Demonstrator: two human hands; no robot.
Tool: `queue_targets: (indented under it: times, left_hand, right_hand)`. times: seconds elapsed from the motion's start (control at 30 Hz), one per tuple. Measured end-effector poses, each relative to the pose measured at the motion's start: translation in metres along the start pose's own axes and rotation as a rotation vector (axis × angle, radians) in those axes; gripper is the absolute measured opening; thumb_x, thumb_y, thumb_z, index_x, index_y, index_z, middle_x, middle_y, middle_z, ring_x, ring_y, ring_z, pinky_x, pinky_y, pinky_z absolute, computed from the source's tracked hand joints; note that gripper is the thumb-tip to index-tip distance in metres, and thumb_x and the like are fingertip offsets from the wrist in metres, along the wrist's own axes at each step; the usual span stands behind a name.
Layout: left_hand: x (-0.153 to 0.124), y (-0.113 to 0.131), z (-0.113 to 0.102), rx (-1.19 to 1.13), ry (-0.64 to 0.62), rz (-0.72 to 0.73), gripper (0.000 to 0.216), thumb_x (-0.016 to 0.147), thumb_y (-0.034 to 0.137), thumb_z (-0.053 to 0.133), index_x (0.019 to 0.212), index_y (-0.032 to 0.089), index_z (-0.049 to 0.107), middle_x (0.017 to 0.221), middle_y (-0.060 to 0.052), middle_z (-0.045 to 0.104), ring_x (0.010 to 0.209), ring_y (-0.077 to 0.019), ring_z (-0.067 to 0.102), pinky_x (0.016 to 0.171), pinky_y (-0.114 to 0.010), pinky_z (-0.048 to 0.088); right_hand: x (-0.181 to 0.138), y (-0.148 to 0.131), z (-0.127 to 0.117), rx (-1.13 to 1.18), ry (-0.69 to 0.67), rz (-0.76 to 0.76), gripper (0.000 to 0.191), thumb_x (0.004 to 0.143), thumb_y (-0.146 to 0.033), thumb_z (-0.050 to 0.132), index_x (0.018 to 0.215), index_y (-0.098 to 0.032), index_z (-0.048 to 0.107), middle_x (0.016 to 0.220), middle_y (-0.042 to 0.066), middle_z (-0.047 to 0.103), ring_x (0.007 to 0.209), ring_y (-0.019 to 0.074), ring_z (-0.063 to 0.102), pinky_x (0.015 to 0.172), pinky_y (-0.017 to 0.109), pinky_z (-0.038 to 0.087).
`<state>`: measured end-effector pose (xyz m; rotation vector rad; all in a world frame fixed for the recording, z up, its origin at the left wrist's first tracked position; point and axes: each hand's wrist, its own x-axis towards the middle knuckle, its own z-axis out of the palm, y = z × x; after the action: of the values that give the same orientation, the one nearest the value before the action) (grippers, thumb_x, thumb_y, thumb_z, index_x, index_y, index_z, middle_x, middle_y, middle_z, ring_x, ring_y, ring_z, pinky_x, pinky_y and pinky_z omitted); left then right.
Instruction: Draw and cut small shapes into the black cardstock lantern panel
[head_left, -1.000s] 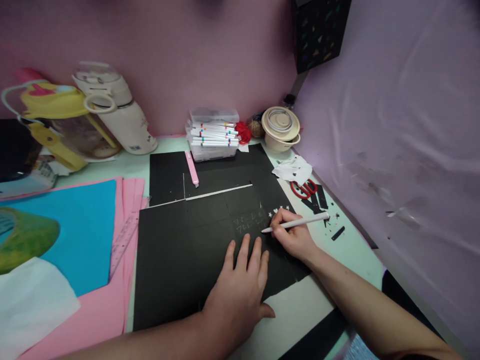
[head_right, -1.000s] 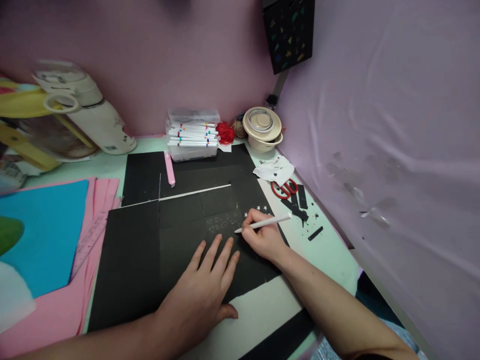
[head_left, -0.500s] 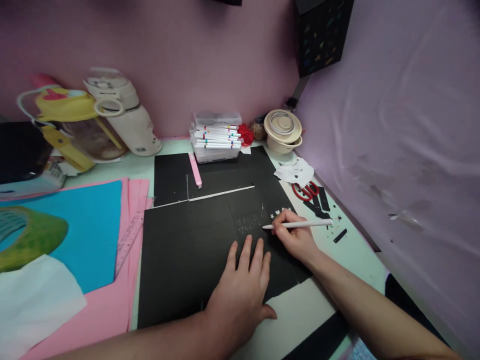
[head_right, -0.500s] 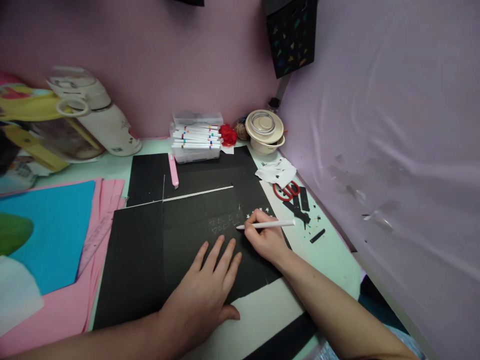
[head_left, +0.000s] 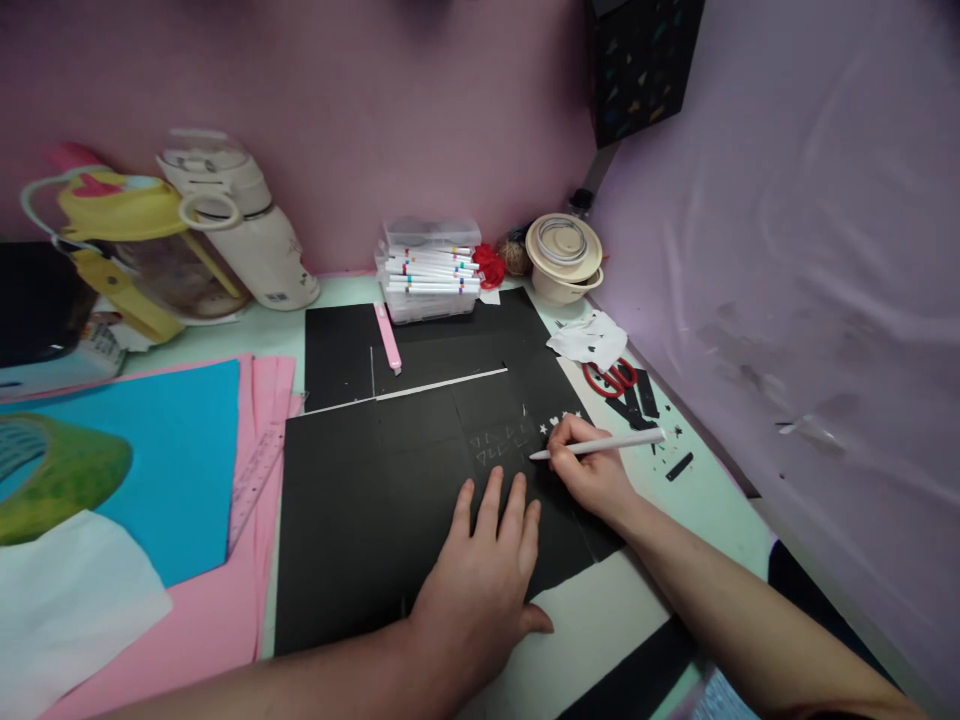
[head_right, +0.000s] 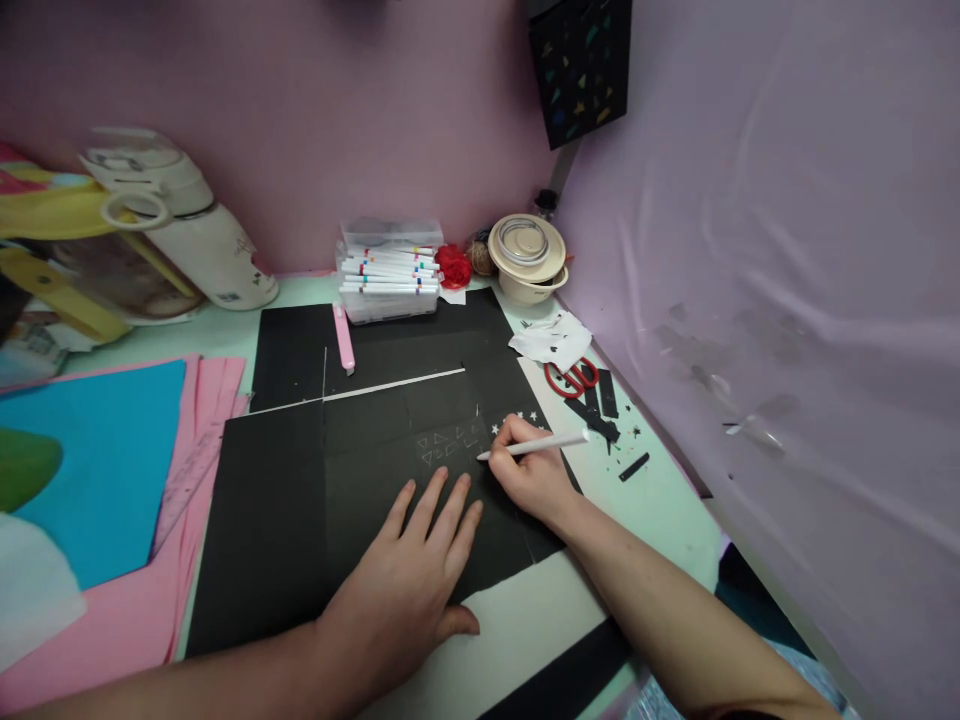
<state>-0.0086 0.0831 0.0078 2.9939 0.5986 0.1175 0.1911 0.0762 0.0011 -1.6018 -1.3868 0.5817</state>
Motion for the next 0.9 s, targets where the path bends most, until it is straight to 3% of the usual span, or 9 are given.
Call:
queue_targets:
  times: [0.47,0.9]
  left_hand:
    - [-0.0006,0.0004,-0.0031,-0.015,-0.041,0.0,0.092,0.074,0.074,0.059,0.139,0.01,0.05,0.148,-0.021,0.039,0.138,-0.0424,0.035,0.106,-0.06,0.038]
    - [-0.0007,0.0004,-0.0026,0.009,-0.034,0.0,0.092,0.073,0.076,0.057,0.139,0.011,0.051,0.148,-0.02,0.039,0.137,-0.042,0.036,0.106,-0.06,0.039]
  right_hand:
    - [-0.0024,0.0053,-0.001,0.084,0.026,0.006,0.02,0.08,-0.014,0.053,0.063,-0.022,0.046,0.06,-0.003,0.051,0.056,0.0129,0.047,0.055,0.027,0.037]
    - [-0.0028,-0.0011,-0.0012,0.046,-0.051,0.003,0.018,0.079,-0.017,0.054,0.063,-0.022,0.049,0.059,-0.002,0.054,0.053,0.0129,0.048,0.052,0.027,0.038]
